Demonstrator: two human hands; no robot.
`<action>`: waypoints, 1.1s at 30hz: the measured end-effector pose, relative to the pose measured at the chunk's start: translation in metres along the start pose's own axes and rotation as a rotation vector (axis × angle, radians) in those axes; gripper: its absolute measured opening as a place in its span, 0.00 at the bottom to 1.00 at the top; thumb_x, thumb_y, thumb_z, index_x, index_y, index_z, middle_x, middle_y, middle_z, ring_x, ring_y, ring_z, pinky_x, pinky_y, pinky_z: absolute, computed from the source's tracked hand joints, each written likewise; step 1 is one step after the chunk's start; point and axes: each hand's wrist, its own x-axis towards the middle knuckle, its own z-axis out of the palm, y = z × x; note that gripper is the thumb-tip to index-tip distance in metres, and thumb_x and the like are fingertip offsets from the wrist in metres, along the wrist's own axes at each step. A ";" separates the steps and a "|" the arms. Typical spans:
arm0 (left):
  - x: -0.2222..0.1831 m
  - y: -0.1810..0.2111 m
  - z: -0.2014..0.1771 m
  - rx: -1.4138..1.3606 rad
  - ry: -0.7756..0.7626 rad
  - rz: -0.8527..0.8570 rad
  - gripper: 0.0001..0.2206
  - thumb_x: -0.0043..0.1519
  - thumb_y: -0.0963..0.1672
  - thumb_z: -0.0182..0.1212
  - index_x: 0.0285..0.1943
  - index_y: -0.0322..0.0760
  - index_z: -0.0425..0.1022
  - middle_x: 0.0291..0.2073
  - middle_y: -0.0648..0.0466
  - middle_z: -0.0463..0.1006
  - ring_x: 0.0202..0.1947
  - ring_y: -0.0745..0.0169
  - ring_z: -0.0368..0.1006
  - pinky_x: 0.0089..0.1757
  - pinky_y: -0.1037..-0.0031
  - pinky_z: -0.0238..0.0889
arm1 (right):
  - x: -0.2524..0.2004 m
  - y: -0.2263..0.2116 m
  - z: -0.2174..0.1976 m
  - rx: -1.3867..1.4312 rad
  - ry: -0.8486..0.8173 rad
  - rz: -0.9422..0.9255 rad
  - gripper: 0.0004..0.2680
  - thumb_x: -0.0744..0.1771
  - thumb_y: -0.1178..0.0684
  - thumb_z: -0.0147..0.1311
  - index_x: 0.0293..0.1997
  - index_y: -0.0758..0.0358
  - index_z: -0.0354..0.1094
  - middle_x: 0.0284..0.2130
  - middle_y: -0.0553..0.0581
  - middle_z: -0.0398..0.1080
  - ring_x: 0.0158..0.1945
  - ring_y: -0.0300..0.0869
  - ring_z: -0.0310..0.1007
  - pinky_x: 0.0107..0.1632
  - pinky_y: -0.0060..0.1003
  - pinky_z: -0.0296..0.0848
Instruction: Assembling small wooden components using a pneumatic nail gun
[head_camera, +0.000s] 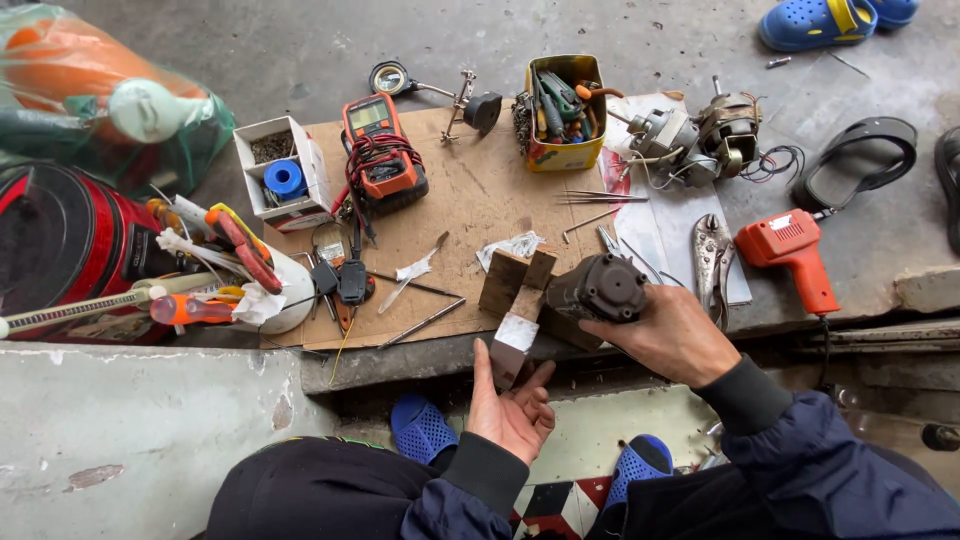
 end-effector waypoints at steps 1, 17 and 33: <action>0.000 0.000 -0.001 0.069 -0.001 0.003 0.45 0.49 0.69 0.64 0.65 0.39 0.75 0.55 0.39 0.88 0.24 0.64 0.71 0.24 0.75 0.69 | 0.002 0.002 0.001 0.000 -0.019 -0.033 0.15 0.63 0.38 0.71 0.47 0.55 0.84 0.38 0.53 0.86 0.43 0.37 0.81 0.50 0.37 0.75; 0.063 0.020 -0.048 1.522 0.465 1.380 0.30 0.58 0.62 0.70 0.69 0.61 0.75 0.46 0.52 0.90 0.44 0.38 0.85 0.43 0.53 0.75 | 0.011 0.011 0.007 0.086 -0.064 -0.150 0.20 0.62 0.35 0.69 0.57 0.47 0.83 0.48 0.52 0.87 0.54 0.45 0.84 0.55 0.41 0.75; 0.071 0.015 -0.045 1.451 0.450 1.642 0.26 0.58 0.58 0.74 0.64 0.55 0.80 0.49 0.56 0.90 0.47 0.51 0.86 0.42 0.61 0.77 | -0.002 0.018 0.002 0.160 0.014 -0.173 0.16 0.63 0.38 0.70 0.51 0.51 0.84 0.41 0.52 0.87 0.47 0.38 0.84 0.52 0.37 0.74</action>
